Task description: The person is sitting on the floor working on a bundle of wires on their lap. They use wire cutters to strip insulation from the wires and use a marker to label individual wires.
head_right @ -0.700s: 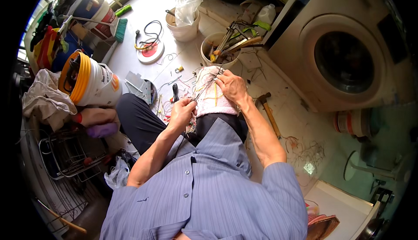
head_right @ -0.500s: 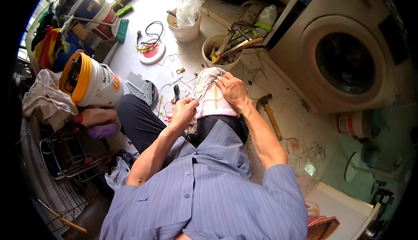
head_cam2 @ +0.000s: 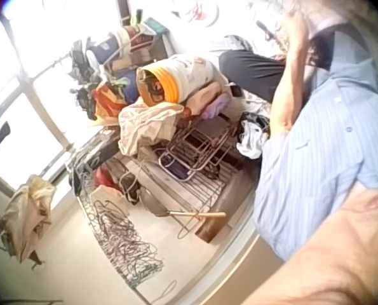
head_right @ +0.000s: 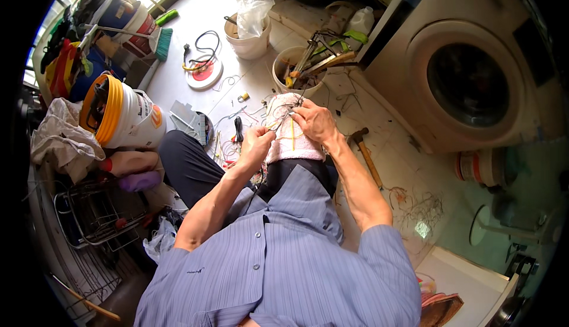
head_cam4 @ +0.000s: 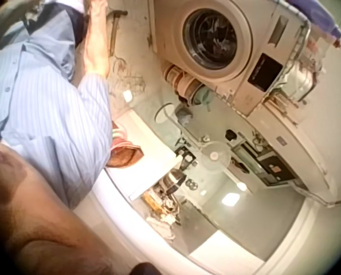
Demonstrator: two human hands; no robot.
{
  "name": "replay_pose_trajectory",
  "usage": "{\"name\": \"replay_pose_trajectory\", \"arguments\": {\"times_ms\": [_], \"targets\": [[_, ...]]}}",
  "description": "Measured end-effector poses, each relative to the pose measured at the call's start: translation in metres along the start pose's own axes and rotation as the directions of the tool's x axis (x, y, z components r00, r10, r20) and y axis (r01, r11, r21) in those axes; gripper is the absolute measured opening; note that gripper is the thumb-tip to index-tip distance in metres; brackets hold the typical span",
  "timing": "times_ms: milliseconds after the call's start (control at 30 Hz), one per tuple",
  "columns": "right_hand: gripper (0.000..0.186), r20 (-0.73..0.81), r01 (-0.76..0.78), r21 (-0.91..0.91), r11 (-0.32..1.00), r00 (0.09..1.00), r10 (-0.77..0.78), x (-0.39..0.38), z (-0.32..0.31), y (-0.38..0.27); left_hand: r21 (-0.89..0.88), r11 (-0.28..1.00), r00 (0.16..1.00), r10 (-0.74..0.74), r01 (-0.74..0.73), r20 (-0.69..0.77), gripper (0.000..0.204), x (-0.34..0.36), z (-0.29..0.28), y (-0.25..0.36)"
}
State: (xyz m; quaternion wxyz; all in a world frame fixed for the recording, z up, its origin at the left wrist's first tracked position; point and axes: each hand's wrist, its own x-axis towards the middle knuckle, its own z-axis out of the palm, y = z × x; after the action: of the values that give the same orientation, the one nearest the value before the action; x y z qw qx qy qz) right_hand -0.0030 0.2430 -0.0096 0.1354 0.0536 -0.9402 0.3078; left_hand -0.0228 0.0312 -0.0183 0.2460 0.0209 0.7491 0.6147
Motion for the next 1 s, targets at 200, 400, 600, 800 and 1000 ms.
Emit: {"name": "replay_pose_trajectory", "arguments": {"times_ms": [200, 400, 600, 800, 1000], "targets": [[0.018, 0.072, -0.021, -0.016, 1.0, 0.997, 0.022, 0.001, 0.006, 0.005, 0.015, 0.998, 0.998, 0.055, -0.054, -0.02, 0.019, -0.013, -0.003, -0.006], [0.018, 0.042, -0.014, -0.008, 1.0, 0.999, 0.014, 0.001, 0.005, -0.002, -0.095, 0.993, 0.998, 0.065, -0.067, -0.018, 0.019, -0.019, -0.005, -0.013], [0.016, 0.03, -0.011, -0.016, 1.0, 0.999, 0.011, -0.001, 0.004, 0.003, -0.152, 0.988, 1.0, 0.026, -0.027, -0.006, 0.019, -0.045, -0.022, -0.015], [0.02, 0.011, -0.098, 0.124, 0.987, 0.995, 0.098, -0.007, 0.003, 0.004, 0.089, 0.989, 0.99, 0.124, -0.117, -0.074, 0.021, -0.044, -0.027, -0.018], [0.02, 0.022, -0.243, 0.358, 0.902, 0.967, 0.252, -0.007, -0.012, 0.013, 0.398, 0.872, 0.93, 0.352, -0.286, -0.103, 0.02, -0.036, -0.018, -0.013]]}}
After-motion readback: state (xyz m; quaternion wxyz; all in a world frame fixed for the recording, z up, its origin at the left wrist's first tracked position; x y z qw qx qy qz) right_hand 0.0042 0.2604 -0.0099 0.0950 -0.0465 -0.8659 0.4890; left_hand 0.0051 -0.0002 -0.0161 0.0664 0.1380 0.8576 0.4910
